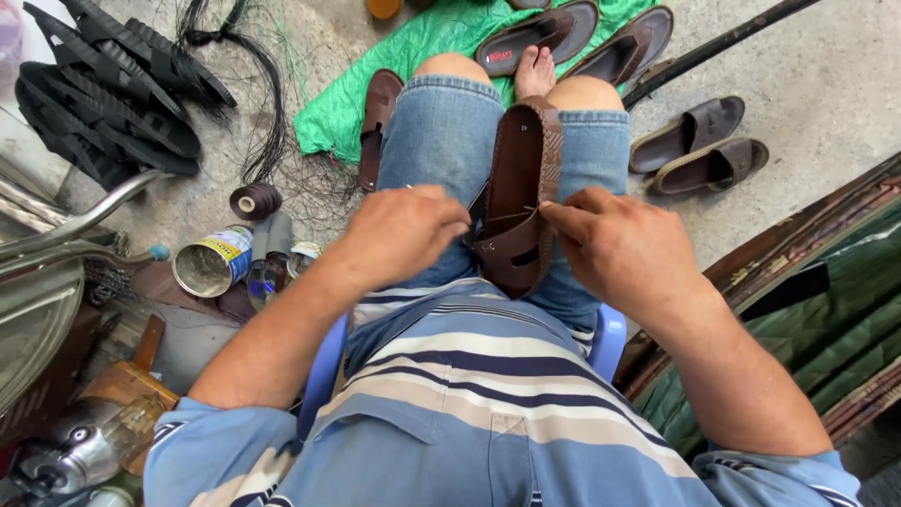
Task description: Hand-sewing the leather strap of a sandal using a needle and thread.
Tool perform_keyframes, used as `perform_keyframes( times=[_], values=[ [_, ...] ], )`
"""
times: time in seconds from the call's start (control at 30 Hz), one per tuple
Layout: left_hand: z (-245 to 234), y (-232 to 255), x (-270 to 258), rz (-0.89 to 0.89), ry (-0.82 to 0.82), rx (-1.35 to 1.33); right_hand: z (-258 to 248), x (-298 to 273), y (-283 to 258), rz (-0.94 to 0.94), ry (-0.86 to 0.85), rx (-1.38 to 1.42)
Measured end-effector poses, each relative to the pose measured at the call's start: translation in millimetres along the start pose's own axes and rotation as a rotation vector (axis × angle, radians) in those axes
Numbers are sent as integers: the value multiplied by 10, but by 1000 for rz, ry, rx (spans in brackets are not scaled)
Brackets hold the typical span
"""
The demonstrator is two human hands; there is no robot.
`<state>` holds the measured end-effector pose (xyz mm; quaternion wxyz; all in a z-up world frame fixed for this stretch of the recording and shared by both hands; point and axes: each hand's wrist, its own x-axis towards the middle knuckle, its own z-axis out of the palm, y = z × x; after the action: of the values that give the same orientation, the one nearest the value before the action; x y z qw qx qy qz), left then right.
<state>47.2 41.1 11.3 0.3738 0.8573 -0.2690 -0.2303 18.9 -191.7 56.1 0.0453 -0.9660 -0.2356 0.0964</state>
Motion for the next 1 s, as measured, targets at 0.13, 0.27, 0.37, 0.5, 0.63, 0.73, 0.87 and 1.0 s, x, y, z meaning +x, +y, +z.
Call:
perform_keyframes(
  times=[0.13,0.27,0.37,0.5,0.63,0.73,0.87,1.0],
  values=[
    [-61,113,17,-83,-40,-798,-12,-22,6,43,-97,160],
    [357,92,148,-189,-32,-1191,38,-25,28,53,-94,240],
    [295,91,213,-17,125,-510,80,-50,42,65,-74,273],
    [178,218,276,40,-13,-178,158,-100,41,119,-77,314],
    [-91,402,281,77,-163,-81,-105,-121,41,125,-220,324],
    [85,256,321,-7,-254,27,-366,-246,419,110,-356,215],
    [101,366,298,15,-72,-136,-366,-315,429,195,-401,190],
    [268,416,326,71,57,-120,-284,-282,421,118,-341,383]
  ],
)
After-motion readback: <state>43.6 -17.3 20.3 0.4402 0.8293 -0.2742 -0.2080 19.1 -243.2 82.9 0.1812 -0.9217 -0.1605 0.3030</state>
